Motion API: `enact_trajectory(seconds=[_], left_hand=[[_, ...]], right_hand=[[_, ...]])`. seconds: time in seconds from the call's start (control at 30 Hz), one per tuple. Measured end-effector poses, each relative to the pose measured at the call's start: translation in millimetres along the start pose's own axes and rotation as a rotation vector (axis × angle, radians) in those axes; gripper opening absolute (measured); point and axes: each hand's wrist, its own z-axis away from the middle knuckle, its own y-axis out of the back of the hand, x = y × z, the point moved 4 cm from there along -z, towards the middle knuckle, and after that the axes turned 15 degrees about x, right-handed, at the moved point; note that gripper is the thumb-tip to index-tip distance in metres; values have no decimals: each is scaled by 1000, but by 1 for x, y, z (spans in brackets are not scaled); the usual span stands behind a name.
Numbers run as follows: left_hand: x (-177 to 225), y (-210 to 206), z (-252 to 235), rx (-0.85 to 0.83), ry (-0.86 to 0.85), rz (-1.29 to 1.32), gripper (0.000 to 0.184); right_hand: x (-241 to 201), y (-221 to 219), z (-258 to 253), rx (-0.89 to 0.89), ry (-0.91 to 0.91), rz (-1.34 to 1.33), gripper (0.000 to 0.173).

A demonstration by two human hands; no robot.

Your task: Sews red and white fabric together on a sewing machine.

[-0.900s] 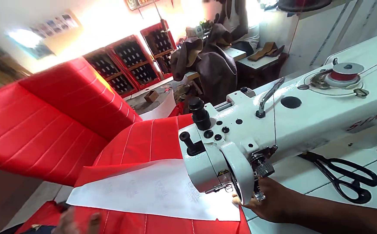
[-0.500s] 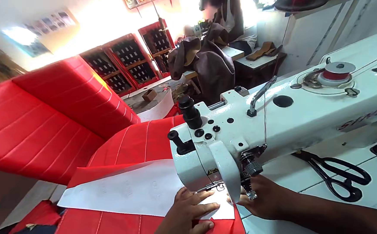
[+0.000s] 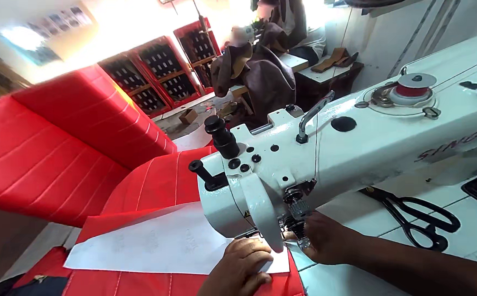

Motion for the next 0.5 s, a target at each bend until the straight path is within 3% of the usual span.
enact_trajectory(seconds=[0.2, 0.5], left_hand=[[20, -2, -1, 214, -218, -299, 21], [29, -15, -9, 184, -211, -349, 24]], right_hand=[[1, -8, 3, -120, 87, -43, 29], [0, -8, 3, -48, 83, 84, 24]])
